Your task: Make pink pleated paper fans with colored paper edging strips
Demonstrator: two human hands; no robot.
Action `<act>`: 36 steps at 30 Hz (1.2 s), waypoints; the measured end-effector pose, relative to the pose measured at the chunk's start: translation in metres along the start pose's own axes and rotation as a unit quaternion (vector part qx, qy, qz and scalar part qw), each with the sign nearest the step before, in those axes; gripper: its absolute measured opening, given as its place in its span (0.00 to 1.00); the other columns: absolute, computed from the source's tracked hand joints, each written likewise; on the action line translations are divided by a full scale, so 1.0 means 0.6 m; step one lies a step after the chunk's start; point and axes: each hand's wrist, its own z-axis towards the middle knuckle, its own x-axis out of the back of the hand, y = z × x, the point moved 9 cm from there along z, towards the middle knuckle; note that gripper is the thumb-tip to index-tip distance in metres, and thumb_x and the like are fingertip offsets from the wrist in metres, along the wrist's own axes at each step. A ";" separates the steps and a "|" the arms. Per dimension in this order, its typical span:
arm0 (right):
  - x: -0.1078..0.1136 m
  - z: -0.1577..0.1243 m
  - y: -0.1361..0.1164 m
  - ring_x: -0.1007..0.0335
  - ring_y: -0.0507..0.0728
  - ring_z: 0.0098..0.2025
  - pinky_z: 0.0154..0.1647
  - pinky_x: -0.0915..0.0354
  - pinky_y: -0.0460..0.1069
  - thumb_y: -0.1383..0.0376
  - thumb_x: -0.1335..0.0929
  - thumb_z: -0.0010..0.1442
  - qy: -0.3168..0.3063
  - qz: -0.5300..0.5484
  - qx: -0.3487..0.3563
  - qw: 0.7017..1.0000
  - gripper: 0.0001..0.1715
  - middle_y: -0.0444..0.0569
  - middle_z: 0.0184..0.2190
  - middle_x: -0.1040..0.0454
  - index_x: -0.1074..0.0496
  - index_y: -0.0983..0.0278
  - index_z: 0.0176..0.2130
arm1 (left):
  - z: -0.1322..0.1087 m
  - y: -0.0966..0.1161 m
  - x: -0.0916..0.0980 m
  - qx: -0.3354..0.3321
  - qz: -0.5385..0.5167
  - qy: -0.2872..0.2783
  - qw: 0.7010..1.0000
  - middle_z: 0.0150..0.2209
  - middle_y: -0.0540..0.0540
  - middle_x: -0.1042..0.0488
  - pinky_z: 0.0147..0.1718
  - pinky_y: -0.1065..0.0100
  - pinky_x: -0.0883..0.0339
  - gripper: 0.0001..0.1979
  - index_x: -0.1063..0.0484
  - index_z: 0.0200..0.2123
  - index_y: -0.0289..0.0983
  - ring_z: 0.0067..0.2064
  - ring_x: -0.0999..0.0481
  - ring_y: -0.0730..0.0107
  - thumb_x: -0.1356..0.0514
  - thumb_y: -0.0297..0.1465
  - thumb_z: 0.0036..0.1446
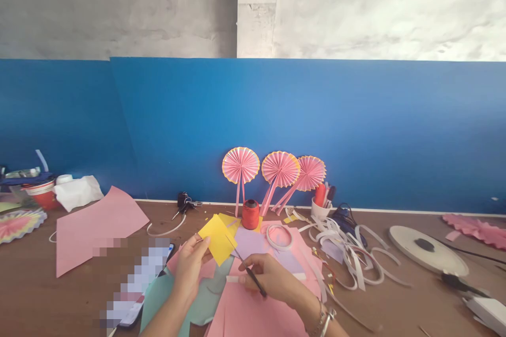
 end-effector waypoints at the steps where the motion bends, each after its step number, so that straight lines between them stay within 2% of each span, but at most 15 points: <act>1: 0.000 0.001 0.000 0.39 0.49 0.18 0.17 0.45 0.42 0.58 0.28 0.47 0.001 0.000 0.003 1.000 0.19 0.40 0.18 0.31 0.28 0.66 0.38 | -0.002 0.003 -0.006 -0.004 -0.001 -0.012 1.000 0.38 0.42 0.21 0.39 0.62 0.30 0.21 0.29 0.38 0.36 0.41 0.22 0.56 0.33 0.40 0.41; 6: 0.003 0.001 0.000 0.40 0.48 0.18 0.16 0.45 0.42 0.61 0.29 0.48 0.009 -0.008 0.008 1.000 0.17 0.40 0.17 0.32 0.28 0.66 0.38 | -0.010 0.011 -0.025 -0.011 0.011 -0.042 0.999 0.39 0.40 0.21 0.42 0.60 0.31 0.22 0.28 0.41 0.36 0.44 0.23 0.55 0.33 0.37 0.40; 14: 0.008 -0.002 -0.006 0.40 0.48 0.18 0.18 0.45 0.42 0.63 0.31 0.49 0.020 -0.015 0.011 1.000 0.14 0.39 0.18 0.33 0.27 0.65 0.38 | -0.007 0.013 -0.019 -0.010 0.009 -0.031 0.999 0.40 0.39 0.21 0.43 0.60 0.32 0.24 0.29 0.43 0.34 0.44 0.23 0.55 0.33 0.37 0.40; 20: 0.012 0.000 -0.006 0.41 0.48 0.18 0.19 0.46 0.43 0.62 0.31 0.48 0.029 -0.019 0.028 0.999 0.14 0.39 0.17 0.34 0.27 0.64 0.37 | -0.009 0.014 -0.018 -0.009 0.018 -0.022 1.000 0.39 0.39 0.21 0.42 0.60 0.31 0.22 0.28 0.40 0.35 0.44 0.23 0.54 0.33 0.36 0.39; 36: 0.019 0.003 -0.006 0.40 0.49 0.18 0.18 0.47 0.42 0.64 0.31 0.47 0.048 -0.038 0.021 0.998 0.13 0.39 0.16 0.34 0.27 0.64 0.36 | -0.001 0.000 -0.014 -0.002 0.019 -0.035 0.999 0.40 0.40 0.21 0.41 0.62 0.31 0.26 0.31 0.46 0.35 0.44 0.23 0.55 0.34 0.35 0.41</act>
